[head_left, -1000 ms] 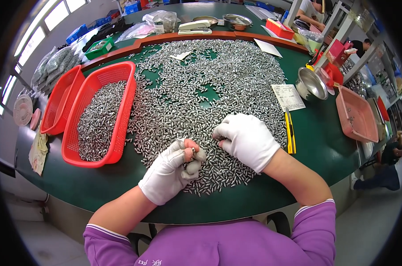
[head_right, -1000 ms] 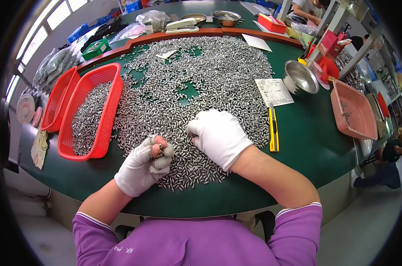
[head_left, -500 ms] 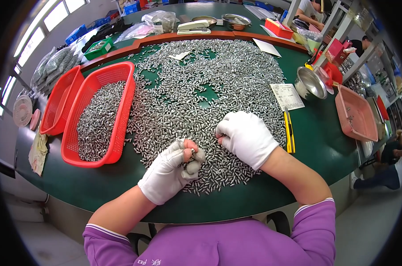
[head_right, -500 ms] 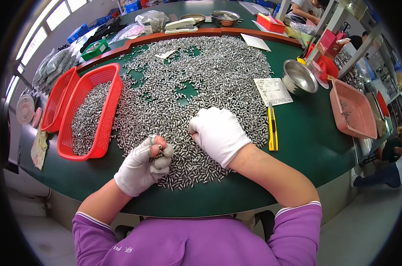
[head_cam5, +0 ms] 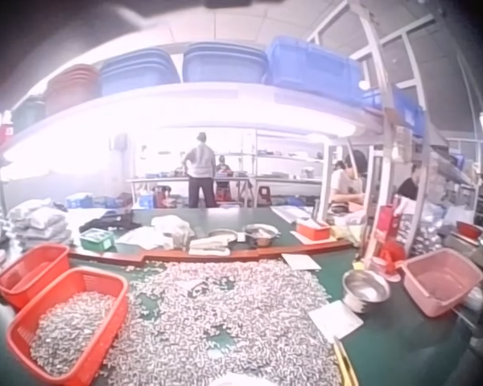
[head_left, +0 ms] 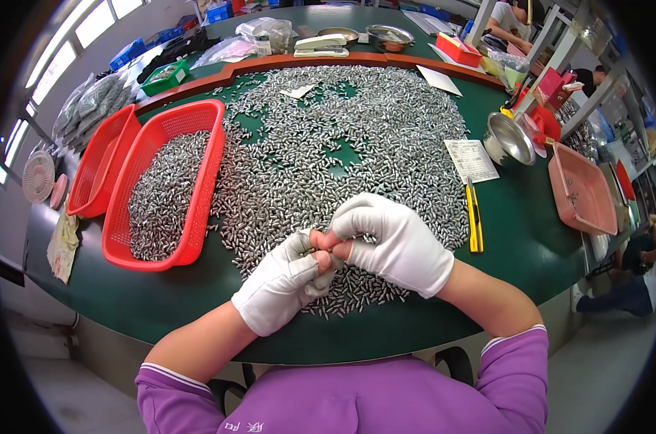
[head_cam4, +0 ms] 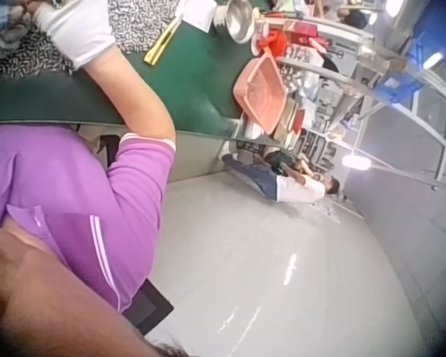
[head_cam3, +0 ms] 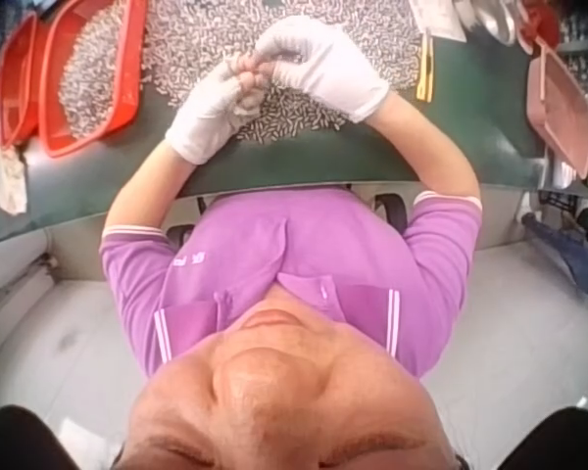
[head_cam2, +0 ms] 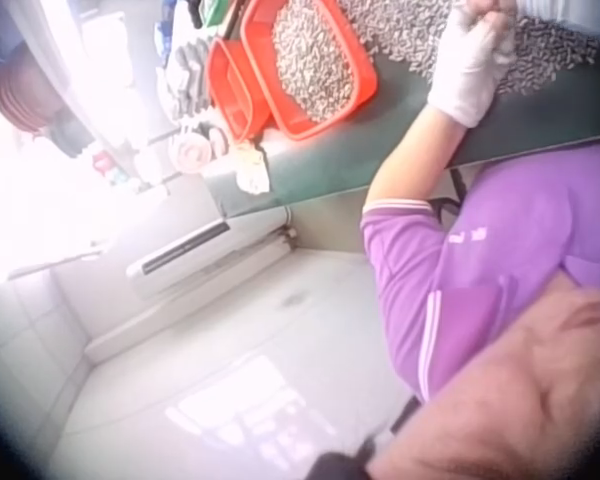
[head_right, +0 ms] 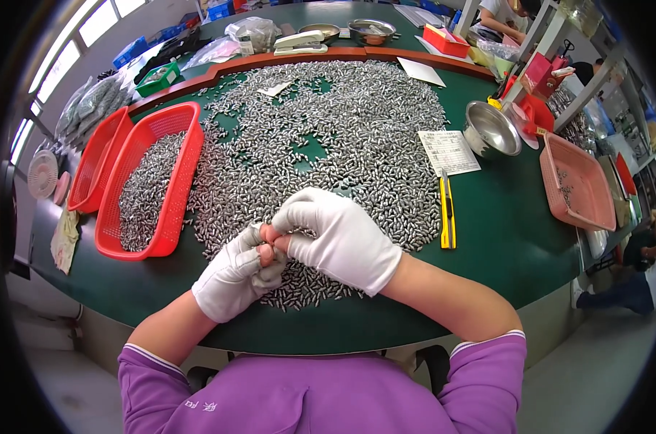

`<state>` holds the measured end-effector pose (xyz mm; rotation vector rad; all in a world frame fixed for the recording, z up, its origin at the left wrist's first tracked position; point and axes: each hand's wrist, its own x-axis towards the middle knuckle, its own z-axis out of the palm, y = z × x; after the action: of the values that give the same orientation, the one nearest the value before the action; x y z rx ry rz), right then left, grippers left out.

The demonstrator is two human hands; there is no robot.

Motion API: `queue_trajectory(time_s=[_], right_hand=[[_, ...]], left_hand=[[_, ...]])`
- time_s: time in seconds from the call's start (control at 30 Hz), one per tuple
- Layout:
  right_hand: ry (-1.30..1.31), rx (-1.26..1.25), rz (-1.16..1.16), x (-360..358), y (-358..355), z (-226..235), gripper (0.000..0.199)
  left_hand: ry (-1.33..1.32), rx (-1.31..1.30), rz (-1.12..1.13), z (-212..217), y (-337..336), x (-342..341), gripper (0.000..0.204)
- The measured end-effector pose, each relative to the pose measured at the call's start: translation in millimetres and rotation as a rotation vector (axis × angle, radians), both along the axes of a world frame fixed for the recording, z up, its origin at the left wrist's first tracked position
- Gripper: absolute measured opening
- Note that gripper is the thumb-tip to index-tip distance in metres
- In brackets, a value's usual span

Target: Sorting small metal components from a large pile into trays on a workbench.

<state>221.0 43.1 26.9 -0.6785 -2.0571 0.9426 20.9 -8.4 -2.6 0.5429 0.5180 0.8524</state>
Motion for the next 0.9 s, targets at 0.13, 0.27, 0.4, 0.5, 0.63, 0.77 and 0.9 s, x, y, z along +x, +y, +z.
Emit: queue_trajectory(time_s=[0.13, 0.27, 0.4, 0.5, 0.63, 0.77, 0.9], right_hand=[[0.01, 0.075, 0.003, -2, 0, 2, 0.014], [-0.021, 0.377, -0.084, -2, 5, 8, 0.017], [-0.124, 0.426, -0.006, -1, 4, 8, 0.016], [-0.121, 0.434, -0.035, -2, 3, 7, 0.016], [-0.12, 0.43, -0.035, -1, 5, 8, 0.014], [-0.348, 0.591, -0.225, 5, 8, 10, 0.017], [-0.758, 0.381, -0.233, 18, 13, 2, 0.015]], left_hand=[[0.017, 0.004, 0.022, 3, -1, 0, 0.02], [-0.022, -0.011, 0.007, 2, 2, -2, 0.018], [-0.01, 0.002, 0.026, 3, 2, -1, 0.017], [-0.006, 0.035, 0.028, 3, 1, 0, 0.017], [0.004, 0.033, 0.029, 4, 0, 0, 0.016], [-0.037, 0.0, 0.04, 3, 2, 0, 0.014], [-0.075, -0.002, 0.047, 0, 3, -2, 0.015]])
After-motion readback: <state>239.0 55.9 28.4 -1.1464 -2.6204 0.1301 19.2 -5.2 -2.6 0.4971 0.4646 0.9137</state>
